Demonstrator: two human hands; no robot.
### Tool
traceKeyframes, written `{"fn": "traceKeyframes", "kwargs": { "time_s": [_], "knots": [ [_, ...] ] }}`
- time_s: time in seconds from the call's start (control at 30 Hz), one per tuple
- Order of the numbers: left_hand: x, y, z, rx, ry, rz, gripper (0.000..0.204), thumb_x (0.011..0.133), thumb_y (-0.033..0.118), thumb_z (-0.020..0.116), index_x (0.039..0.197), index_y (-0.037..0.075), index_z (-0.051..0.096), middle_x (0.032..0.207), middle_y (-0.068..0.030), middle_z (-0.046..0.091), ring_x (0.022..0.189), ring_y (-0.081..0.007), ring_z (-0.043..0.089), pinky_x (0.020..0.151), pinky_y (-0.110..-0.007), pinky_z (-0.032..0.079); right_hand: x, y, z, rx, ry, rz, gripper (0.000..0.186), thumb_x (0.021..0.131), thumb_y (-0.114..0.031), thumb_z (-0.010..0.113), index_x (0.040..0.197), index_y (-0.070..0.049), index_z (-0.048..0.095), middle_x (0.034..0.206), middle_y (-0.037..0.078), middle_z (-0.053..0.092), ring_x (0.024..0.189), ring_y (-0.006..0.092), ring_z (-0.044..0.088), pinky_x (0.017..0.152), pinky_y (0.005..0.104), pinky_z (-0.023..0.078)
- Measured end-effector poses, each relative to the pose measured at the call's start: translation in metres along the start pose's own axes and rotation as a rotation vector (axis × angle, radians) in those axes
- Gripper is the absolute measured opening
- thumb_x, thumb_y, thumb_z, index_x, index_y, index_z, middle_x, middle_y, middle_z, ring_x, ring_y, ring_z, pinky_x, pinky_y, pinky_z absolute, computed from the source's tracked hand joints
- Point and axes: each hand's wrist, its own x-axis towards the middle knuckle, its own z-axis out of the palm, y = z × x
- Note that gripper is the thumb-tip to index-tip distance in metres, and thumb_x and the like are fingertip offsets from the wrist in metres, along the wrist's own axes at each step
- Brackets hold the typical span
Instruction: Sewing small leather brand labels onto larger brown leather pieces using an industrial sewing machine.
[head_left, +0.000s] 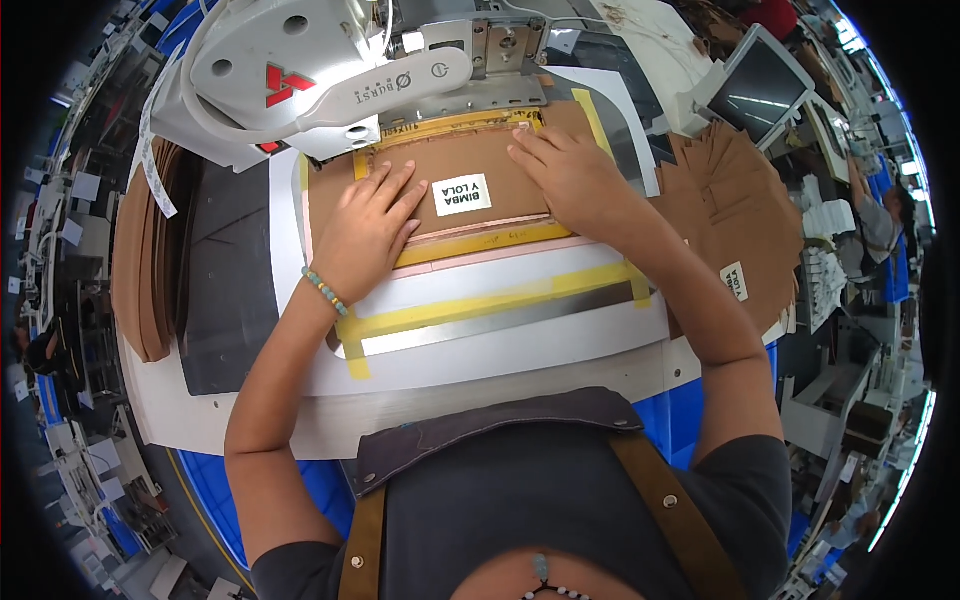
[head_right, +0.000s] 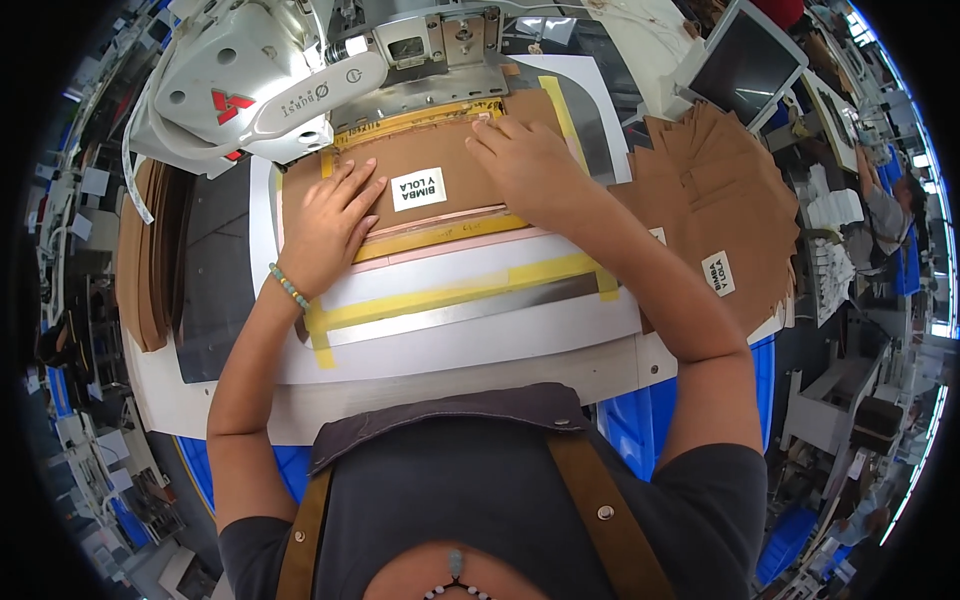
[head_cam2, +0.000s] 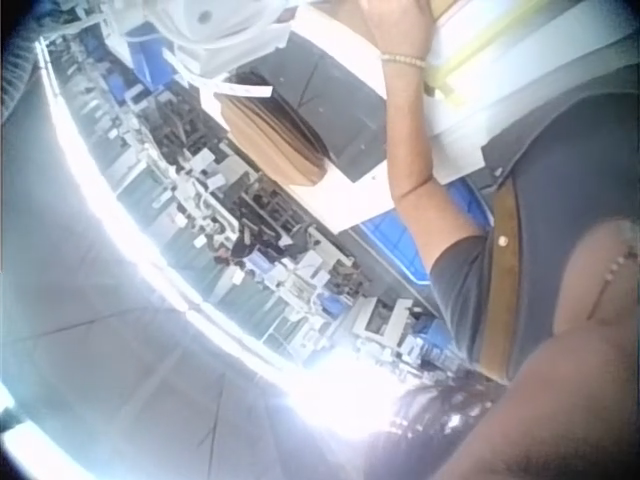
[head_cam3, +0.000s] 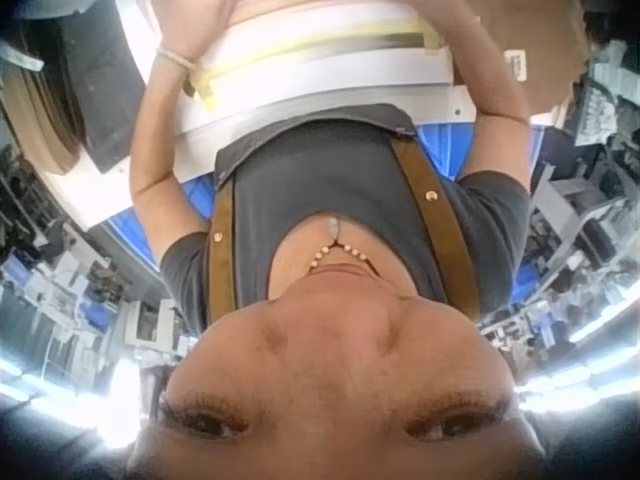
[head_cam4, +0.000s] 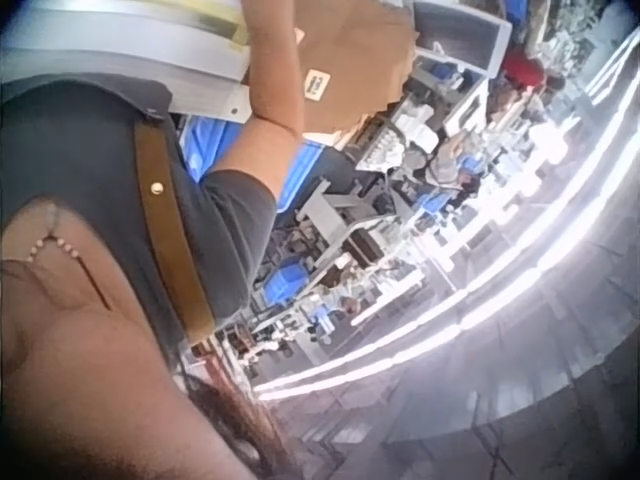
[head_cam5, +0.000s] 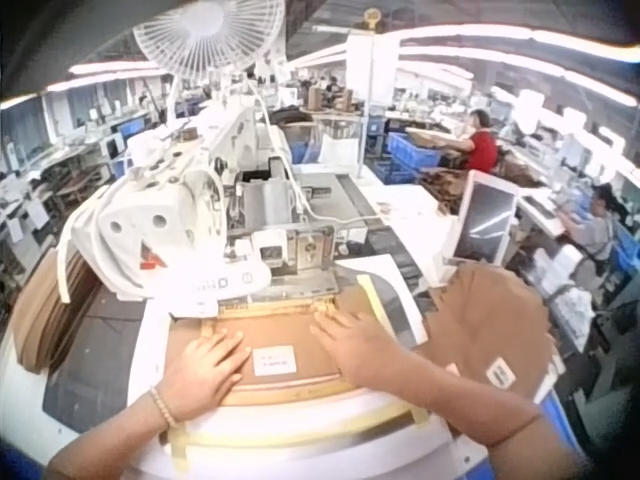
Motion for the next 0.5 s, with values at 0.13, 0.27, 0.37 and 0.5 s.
{"fn": "traceKeyframes", "kwargs": {
  "time_s": [0.13, 0.27, 0.37, 0.5],
  "knots": [
    [0.000, 0.000, -0.002, 0.022, -0.005, -0.004, 0.048, 0.102, 0.020, 0.068, 0.148, 0.009, 0.061, 0.162, -0.0126, 0.052, 0.146, -0.0365, 0.050, 0.118, -0.048, 0.041, 0.004, -0.005, -0.001, -0.099, -0.054, 0.000, 0.046, 0.092, -0.006, 0.063, 0.138, -0.001, 0.065, 0.142, 0.014, 0.065, 0.128, 0.0251, 0.061, 0.094, 0.0378, 0.050],
    [0.001, 0.000, -0.003, 0.023, -0.039, -0.033, 0.049, 0.102, 0.021, 0.068, 0.149, 0.010, 0.060, 0.164, -0.0126, 0.050, 0.147, -0.0362, 0.050, 0.118, -0.048, 0.041, 0.007, -0.011, -0.001, -0.167, -0.059, -0.002, 0.049, 0.092, -0.007, 0.064, 0.140, 0.000, 0.064, 0.140, 0.016, 0.066, 0.125, 0.0252, 0.062, 0.092, 0.0376, 0.050],
    [0.003, 0.000, -0.004, 0.027, -0.031, -0.008, 0.050, 0.102, 0.022, 0.068, 0.150, 0.010, 0.060, 0.164, -0.0127, 0.050, 0.146, -0.0359, 0.050, 0.118, -0.048, 0.041, 0.010, -0.013, -0.002, -0.188, -0.057, -0.012, 0.047, 0.090, -0.006, 0.065, 0.137, 0.001, 0.064, 0.135, 0.016, 0.067, 0.121, 0.0251, 0.063, 0.090, 0.0371, 0.051],
    [0.006, 0.001, -0.004, 0.057, -0.045, -0.005, 0.052, 0.102, 0.027, 0.068, 0.151, 0.011, 0.060, 0.162, -0.0127, 0.052, 0.144, -0.0350, 0.052, 0.116, -0.047, 0.042, 0.015, -0.012, -0.005, -0.171, -0.076, -0.016, 0.045, 0.089, -0.005, 0.066, 0.134, 0.001, 0.065, 0.131, 0.016, 0.068, 0.117, 0.0257, 0.064, 0.089, 0.0371, 0.051]
  ]
}}
